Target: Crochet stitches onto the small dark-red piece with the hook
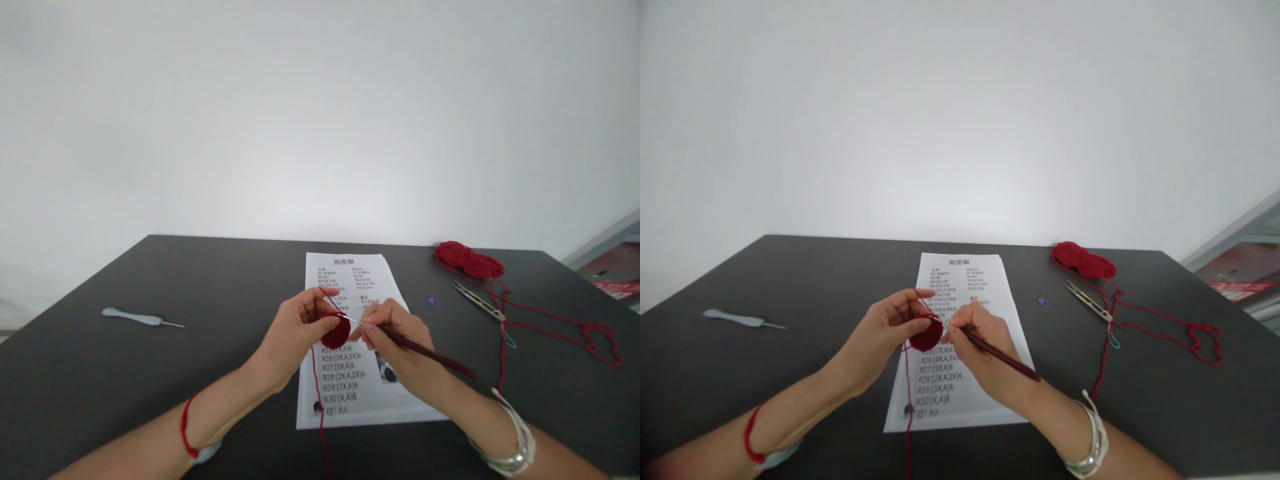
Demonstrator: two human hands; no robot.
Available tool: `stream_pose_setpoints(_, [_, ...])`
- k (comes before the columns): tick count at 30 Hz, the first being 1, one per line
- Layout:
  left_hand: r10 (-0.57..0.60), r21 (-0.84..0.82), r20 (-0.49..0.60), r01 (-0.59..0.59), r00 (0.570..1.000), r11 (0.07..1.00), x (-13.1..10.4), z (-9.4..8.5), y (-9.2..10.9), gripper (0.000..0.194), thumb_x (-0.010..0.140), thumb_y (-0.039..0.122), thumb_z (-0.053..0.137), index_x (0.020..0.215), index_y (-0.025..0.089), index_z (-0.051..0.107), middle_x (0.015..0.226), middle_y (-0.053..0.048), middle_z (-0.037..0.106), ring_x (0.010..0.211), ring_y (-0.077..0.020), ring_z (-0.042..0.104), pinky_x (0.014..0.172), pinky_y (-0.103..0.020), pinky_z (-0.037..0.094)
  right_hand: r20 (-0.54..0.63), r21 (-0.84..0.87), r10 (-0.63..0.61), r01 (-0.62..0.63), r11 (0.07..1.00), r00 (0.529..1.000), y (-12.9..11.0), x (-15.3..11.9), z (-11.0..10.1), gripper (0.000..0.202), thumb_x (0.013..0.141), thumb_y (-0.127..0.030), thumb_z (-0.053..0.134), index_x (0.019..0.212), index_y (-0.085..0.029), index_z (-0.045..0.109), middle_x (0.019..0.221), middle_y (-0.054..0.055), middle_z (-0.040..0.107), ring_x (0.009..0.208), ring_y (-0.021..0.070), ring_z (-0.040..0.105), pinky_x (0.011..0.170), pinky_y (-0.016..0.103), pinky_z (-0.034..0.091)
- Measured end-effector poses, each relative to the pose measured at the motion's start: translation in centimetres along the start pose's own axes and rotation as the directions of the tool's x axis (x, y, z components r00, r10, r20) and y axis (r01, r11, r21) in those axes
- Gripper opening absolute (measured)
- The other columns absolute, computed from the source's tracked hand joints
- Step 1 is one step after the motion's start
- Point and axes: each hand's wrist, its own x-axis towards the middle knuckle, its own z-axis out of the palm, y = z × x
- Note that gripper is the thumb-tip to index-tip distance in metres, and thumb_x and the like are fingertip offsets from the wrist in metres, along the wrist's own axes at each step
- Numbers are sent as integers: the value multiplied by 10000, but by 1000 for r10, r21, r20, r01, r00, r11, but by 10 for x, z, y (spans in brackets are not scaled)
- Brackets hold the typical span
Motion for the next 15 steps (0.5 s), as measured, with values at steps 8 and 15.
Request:
stream_pose_setpoints(8, [48, 41, -153, -42, 987, 998, -4, 9, -5, 278, 661, 144, 655, 937, 148, 627, 619, 50, 585, 568, -111, 559, 556, -239, 453, 20, -478, -432, 389, 788, 902, 6, -13, 19, 139, 870, -100, 445, 865, -237, 469, 708, -13, 607, 609, 124, 604, 567, 222, 485])
stream_pose_setpoints(15, [46, 6, -186, -46, 982, 999, -4, 11, -6, 259, 660, 144, 664, 914, 137, 616, 594, 59, 578, 552, -97, 553, 548, -219, 464, -51, -435, -367, 310, 845, 929, 6, -14, 25, 138, 875, -99, 434, 888, -235, 449, 734, -12, 587, 603, 120, 598, 541, 214, 478])
